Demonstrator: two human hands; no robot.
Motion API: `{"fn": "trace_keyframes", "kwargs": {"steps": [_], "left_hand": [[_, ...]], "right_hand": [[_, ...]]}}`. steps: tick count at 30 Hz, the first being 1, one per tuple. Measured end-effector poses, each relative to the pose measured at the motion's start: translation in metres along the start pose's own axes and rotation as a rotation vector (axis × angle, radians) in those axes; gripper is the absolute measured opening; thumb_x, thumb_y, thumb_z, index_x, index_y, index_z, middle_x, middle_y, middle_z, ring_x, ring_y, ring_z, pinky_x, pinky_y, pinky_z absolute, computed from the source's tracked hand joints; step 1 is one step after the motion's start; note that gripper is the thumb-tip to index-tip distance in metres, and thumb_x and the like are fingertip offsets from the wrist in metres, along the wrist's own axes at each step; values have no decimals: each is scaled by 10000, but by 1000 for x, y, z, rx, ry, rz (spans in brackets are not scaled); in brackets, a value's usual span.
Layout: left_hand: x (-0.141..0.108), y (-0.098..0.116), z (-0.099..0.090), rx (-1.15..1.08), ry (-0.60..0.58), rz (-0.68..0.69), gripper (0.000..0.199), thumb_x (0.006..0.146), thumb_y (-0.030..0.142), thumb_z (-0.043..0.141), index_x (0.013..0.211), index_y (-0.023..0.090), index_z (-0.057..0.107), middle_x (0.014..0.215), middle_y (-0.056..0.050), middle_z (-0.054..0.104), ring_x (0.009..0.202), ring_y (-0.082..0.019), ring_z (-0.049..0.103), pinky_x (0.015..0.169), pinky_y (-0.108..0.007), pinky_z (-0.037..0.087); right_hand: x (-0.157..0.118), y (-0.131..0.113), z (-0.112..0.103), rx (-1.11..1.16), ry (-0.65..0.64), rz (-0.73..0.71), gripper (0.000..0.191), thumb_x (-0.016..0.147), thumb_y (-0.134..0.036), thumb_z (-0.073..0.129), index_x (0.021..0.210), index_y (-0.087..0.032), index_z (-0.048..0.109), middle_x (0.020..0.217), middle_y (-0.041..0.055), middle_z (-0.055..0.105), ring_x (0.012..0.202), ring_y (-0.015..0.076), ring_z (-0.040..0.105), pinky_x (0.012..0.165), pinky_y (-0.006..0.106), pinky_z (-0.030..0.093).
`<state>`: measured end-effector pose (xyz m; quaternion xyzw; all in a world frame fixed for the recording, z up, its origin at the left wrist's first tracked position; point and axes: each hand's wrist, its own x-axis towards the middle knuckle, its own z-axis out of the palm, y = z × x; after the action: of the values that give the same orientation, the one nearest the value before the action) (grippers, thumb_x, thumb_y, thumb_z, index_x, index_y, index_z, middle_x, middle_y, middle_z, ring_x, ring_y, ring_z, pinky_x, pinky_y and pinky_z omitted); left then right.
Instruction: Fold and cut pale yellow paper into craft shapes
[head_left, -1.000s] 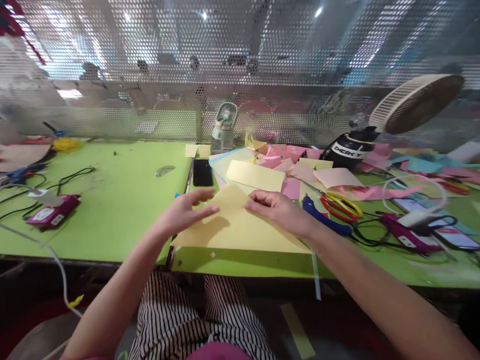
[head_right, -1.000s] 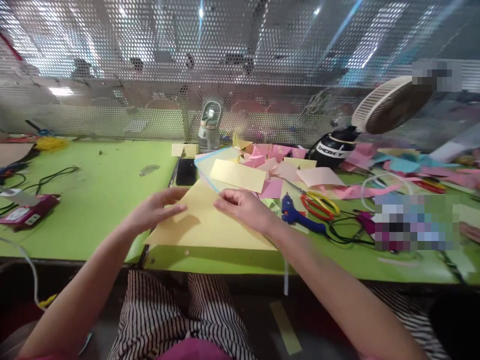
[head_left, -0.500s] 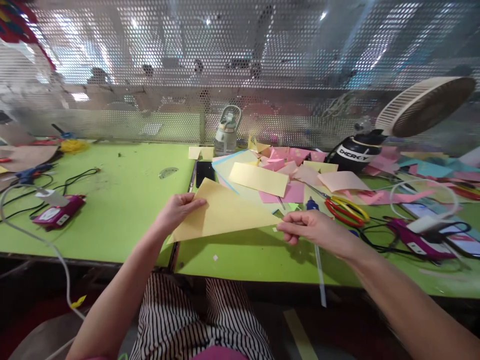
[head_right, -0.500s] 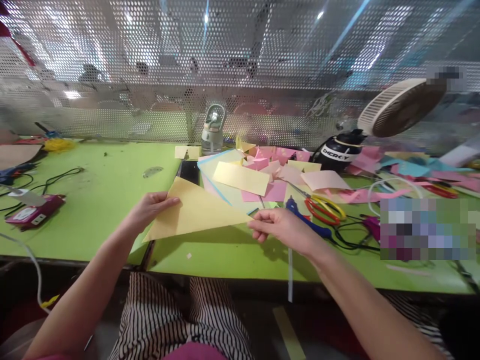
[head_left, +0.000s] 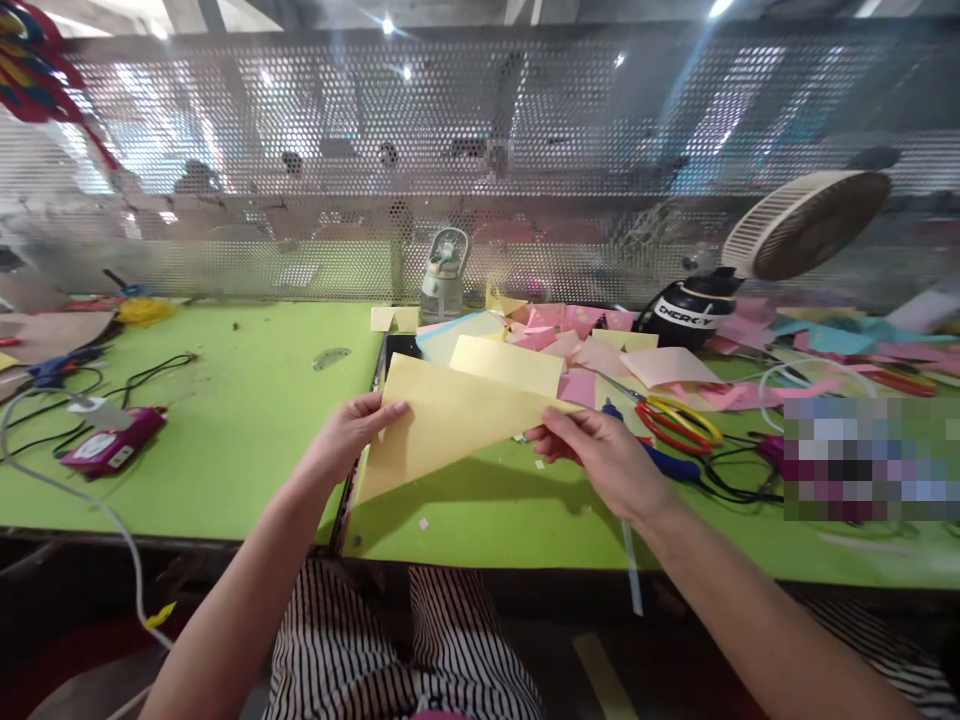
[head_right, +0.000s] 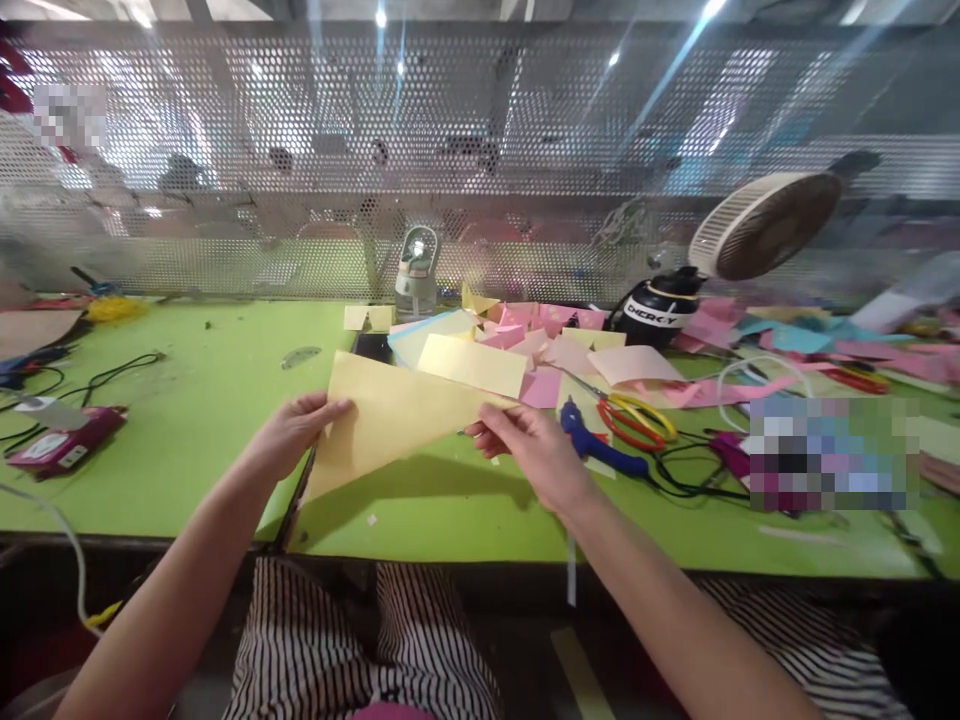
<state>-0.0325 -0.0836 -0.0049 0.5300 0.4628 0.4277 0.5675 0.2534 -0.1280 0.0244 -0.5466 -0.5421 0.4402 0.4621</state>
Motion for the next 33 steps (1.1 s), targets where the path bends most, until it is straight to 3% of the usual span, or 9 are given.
{"fn": "trace_keyframes", "kwargs": {"steps": [5, 12, 15, 19, 21, 23, 25, 27, 33], "left_hand": [[-4, 14, 0, -58, 47, 153, 355, 692, 496, 760, 872, 194, 711, 874, -34, 747, 757, -151, 667, 700, -258, 541], [-7, 21, 1, 232, 19, 157, 287, 809, 470, 637, 872, 191, 663, 760, -9, 684, 596, -121, 589, 505, -216, 421], [-3, 16, -4, 451, 134, 253, 263, 858, 434, 594, 969, 208, 670, 701, 9, 654, 585, -124, 581, 511, -222, 405], [-12, 9, -8, 688, 385, 397, 290, 939, 391, 496, 1078, 195, 659, 833, -38, 718, 708, -159, 670, 638, -265, 504], [-22, 0, -1, 864, 381, 418, 360, 988, 393, 402, 1142, 177, 646, 986, -86, 738, 819, -190, 698, 714, -311, 542], [-32, -15, 13, 1061, 238, 369, 480, 1016, 455, 312, 1252, 159, 607, 1203, -132, 690, 1038, -240, 679, 872, -389, 544], [-41, -34, 30, 1281, 89, 346, 731, 958, 631, 330, 1420, 77, 453, 1442, -200, 503, 1335, -310, 484, 1071, -477, 433], [-53, -54, 47, 1442, 16, 351, 1026, 841, 808, 314, 1455, -12, 365, 1508, -256, 377, 1424, -357, 337, 1154, -528, 313], [-109, -92, 84, 1533, 86, 493, 1177, 741, 896, 293, 1475, -24, 314, 1533, -278, 307, 1458, -402, 216, 1181, -592, 207]], "right_hand": [[-2, -9, 2, 29, 76, -82, 419, 667, -621, 755, 754, -214, 704, 774, 41, 717, 645, 139, 611, 607, 278, 519], [-14, -10, -6, -3, 24, 9, 422, 608, -489, 845, 855, -200, 661, 651, -14, 642, 542, 104, 527, 474, 230, 442], [-27, 2, -8, -12, 42, 108, 430, 618, -473, 844, 868, -200, 625, 675, -3, 649, 579, 124, 552, 451, 225, 435], [-45, 17, -11, 180, 214, 200, 489, 546, -478, 878, 863, -229, 602, 694, 3, 676, 600, 132, 566, 413, 198, 414], [-50, 19, -12, 274, 307, 224, 491, 504, -465, 899, 823, -236, 604, 689, -10, 675, 582, 111, 551, 415, 177, 414], [-53, 19, -12, 341, 379, 213, 488, 455, -449, 917, 766, -233, 609, 670, -24, 662, 561, 94, 535, 414, 164, 416], [-54, 18, -10, 389, 432, 190, 497, 405, -439, 930, 723, -228, 612, 638, -32, 644, 543, 89, 526, 400, 160, 410], [-55, 18, -8, 414, 463, 184, 508, 369, -425, 938, 708, -226, 615, 614, -34, 634, 524, 87, 519, 387, 158, 405], [-68, 14, -9, 387, 473, 145, 409, 471, -400, 913, 681, -250, 596, 571, -34, 604, 465, 89, 500, 365, 180, 413]]}}
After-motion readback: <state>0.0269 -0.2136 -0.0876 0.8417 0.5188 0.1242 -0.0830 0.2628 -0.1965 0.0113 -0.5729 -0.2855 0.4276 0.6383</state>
